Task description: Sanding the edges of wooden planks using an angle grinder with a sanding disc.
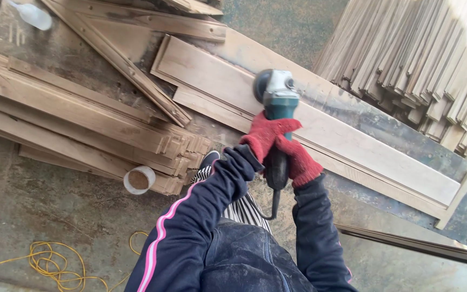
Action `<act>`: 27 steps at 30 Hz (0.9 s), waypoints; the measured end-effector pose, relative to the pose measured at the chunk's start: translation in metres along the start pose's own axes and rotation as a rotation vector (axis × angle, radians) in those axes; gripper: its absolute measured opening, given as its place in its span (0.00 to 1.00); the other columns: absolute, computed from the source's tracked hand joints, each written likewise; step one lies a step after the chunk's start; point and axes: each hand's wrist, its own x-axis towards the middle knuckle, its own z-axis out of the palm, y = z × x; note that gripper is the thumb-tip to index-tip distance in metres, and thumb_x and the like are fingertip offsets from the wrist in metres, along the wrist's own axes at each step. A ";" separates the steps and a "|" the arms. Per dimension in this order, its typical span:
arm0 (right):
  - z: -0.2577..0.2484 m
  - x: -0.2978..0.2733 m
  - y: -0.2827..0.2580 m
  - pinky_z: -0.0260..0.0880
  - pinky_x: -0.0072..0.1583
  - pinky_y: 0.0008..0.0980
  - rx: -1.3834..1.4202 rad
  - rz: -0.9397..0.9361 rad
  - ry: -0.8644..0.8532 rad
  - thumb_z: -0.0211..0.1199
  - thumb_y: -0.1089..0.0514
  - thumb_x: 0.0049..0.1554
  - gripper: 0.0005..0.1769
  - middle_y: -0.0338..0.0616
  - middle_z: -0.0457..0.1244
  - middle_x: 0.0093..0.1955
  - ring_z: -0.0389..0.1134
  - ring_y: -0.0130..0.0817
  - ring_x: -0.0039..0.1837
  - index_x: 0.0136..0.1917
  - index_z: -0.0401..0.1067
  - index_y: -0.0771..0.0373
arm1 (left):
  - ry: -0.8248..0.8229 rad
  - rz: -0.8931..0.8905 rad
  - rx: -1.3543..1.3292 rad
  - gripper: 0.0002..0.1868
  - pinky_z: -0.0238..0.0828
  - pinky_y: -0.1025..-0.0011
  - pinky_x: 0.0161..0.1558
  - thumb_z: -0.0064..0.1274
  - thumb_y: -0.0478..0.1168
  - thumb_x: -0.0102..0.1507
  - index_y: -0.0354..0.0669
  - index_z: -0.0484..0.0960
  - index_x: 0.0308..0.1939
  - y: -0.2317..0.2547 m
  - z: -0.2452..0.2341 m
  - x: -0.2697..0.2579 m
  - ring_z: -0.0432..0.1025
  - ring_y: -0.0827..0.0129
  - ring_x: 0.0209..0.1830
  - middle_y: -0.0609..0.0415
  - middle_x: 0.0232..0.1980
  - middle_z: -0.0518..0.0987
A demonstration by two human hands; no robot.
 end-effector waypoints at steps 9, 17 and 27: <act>-0.236 -0.027 0.079 0.73 0.58 0.55 0.312 -0.023 0.154 0.72 0.45 0.50 0.22 0.54 0.71 0.52 0.74 0.53 0.54 0.54 0.78 0.57 | -0.233 -0.122 0.353 0.45 0.68 0.59 0.66 0.76 0.46 0.37 0.42 0.78 0.57 -0.123 0.128 -0.050 0.72 0.51 0.64 0.43 0.56 0.80; -0.237 -0.031 0.080 0.72 0.60 0.51 0.354 -0.067 0.096 0.69 0.47 0.54 0.18 0.52 0.71 0.52 0.74 0.51 0.55 0.55 0.78 0.56 | -0.247 -0.149 0.468 0.48 0.65 0.62 0.70 0.76 0.48 0.37 0.44 0.76 0.60 -0.143 0.133 -0.037 0.71 0.54 0.65 0.45 0.59 0.80; -0.016 -0.027 0.032 0.77 0.45 0.47 -0.020 -0.040 -0.114 0.77 0.50 0.43 0.19 0.47 0.70 0.37 0.74 0.44 0.39 0.45 0.79 0.61 | 0.040 0.001 0.064 0.30 0.84 0.62 0.37 0.78 0.37 0.45 0.41 0.82 0.49 -0.051 -0.015 -0.011 0.82 0.56 0.32 0.42 0.34 0.84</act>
